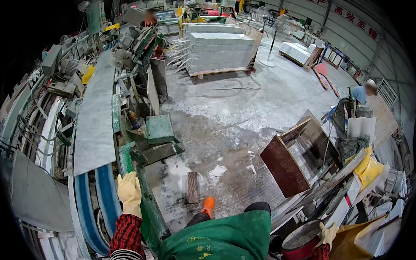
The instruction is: The person repeatedly picks up rectangular stone tiles from a conveyor belt and rubs their edges against a rotating polishing wheel. The person handles the tiles one at a time, moving them between the conveyor and the polishing machine in a continuous loop.
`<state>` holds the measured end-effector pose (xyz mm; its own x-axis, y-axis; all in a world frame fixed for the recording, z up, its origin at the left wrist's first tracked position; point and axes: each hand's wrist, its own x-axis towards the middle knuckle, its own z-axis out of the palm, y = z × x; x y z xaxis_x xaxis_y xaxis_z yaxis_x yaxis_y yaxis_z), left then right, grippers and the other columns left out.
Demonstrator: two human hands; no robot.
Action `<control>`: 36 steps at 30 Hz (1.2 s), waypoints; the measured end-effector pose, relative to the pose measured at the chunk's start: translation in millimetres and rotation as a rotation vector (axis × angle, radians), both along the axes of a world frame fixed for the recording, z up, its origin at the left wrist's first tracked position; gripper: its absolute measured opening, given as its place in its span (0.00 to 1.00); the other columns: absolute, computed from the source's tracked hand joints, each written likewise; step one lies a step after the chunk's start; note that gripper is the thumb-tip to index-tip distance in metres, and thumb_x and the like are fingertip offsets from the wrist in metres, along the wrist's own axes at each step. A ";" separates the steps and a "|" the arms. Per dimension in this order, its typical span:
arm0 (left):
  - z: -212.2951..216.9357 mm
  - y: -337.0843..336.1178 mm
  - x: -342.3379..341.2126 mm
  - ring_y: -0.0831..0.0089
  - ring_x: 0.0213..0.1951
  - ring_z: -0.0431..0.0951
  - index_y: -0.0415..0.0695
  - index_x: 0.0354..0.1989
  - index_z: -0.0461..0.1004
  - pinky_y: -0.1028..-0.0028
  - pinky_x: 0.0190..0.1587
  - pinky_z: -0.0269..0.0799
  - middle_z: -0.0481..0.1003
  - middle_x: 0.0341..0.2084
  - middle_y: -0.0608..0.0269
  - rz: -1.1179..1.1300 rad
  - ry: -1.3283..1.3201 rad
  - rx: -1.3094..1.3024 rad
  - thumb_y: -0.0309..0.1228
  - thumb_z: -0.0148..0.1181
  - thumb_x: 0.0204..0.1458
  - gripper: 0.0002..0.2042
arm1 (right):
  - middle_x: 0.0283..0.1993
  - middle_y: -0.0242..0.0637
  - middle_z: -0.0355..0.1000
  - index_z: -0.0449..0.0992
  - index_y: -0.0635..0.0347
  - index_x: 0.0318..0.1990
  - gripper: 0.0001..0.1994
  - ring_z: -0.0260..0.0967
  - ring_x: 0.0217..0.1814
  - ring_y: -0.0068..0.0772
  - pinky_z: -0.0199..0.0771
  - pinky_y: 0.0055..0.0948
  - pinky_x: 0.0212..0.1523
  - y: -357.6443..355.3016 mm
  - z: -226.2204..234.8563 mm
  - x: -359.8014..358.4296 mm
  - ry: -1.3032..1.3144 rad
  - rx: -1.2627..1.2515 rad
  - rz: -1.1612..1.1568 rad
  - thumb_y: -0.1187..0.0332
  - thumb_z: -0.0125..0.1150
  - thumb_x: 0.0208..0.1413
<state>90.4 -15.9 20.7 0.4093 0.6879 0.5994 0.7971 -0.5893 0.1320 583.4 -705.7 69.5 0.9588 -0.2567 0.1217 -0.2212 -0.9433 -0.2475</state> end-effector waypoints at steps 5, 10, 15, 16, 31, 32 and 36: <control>0.7 -2.2 -7.0 0.57 0.48 0.80 0.44 0.48 0.78 0.52 0.68 0.65 0.82 0.41 0.57 -0.020 -0.024 -0.023 0.30 0.57 0.62 0.09 | 0.81 0.58 0.47 0.55 0.51 0.78 0.48 0.58 0.76 0.65 0.64 0.50 0.72 53.2 28.3 -14.1 0.143 -0.039 -0.155 0.62 0.74 0.49; -4.9 3.8 -13.6 0.56 0.48 0.80 0.43 0.48 0.79 0.52 0.68 0.65 0.81 0.40 0.57 -0.038 -0.058 0.000 0.28 0.59 0.61 0.09 | 0.78 0.51 0.54 0.59 0.45 0.78 0.47 0.73 0.61 0.50 0.75 0.43 0.59 48.2 22.3 -8.7 0.108 0.377 -0.188 0.80 0.67 0.46; -4.6 2.3 -10.8 0.55 0.45 0.81 0.44 0.48 0.79 0.54 0.69 0.65 0.82 0.39 0.56 -0.048 -0.112 -0.004 0.27 0.60 0.60 0.09 | 0.55 0.34 0.75 0.65 0.45 0.75 0.45 0.73 0.41 0.36 0.73 0.36 0.35 -32.0 -6.2 40.7 0.029 0.959 -0.127 0.79 0.65 0.43; -4.7 -0.7 -28.9 0.55 0.44 0.81 0.44 0.49 0.79 0.54 0.69 0.65 0.82 0.39 0.56 -0.003 -0.109 0.009 0.27 0.60 0.61 0.09 | 0.53 0.33 0.74 0.66 0.46 0.74 0.43 0.71 0.38 0.32 0.69 0.33 0.31 56.7 73.8 -5.5 0.082 1.038 -0.173 0.75 0.65 0.45; 112.6 -90.2 134.0 0.55 0.66 0.72 0.43 0.76 0.57 0.58 0.71 0.68 0.69 0.69 0.50 -0.665 -0.994 -1.637 0.47 0.52 0.71 0.31 | 0.73 0.44 0.68 0.75 0.64 0.67 0.39 0.64 0.74 0.38 0.64 0.30 0.71 368.3 113.5 -28.8 0.260 0.982 0.971 0.85 0.71 0.38; 114.4 -100.2 141.0 0.52 0.68 0.70 0.45 0.79 0.52 0.56 0.72 0.66 0.65 0.71 0.49 -0.712 -1.064 -1.701 0.48 0.51 0.71 0.33 | 0.75 0.47 0.66 0.76 0.60 0.66 0.39 0.61 0.77 0.40 0.62 0.32 0.73 395.5 113.1 -51.3 0.322 0.963 1.130 0.84 0.71 0.37; 128.3 -123.1 138.8 0.55 0.70 0.64 0.46 0.77 0.51 0.52 0.63 0.74 0.61 0.72 0.52 -0.567 -1.597 -1.703 0.39 0.58 0.68 0.33 | 0.74 0.39 0.67 0.82 0.40 0.61 0.38 0.63 0.75 0.41 0.67 0.35 0.75 485.2 117.9 -156.5 0.247 0.450 1.641 0.74 0.82 0.35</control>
<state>229.2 -139.0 149.0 0.6342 0.7403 -0.2232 -0.4897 0.6080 0.6249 426.9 -220.6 187.4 0.2170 0.9659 0.1414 0.7587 -0.0757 -0.6470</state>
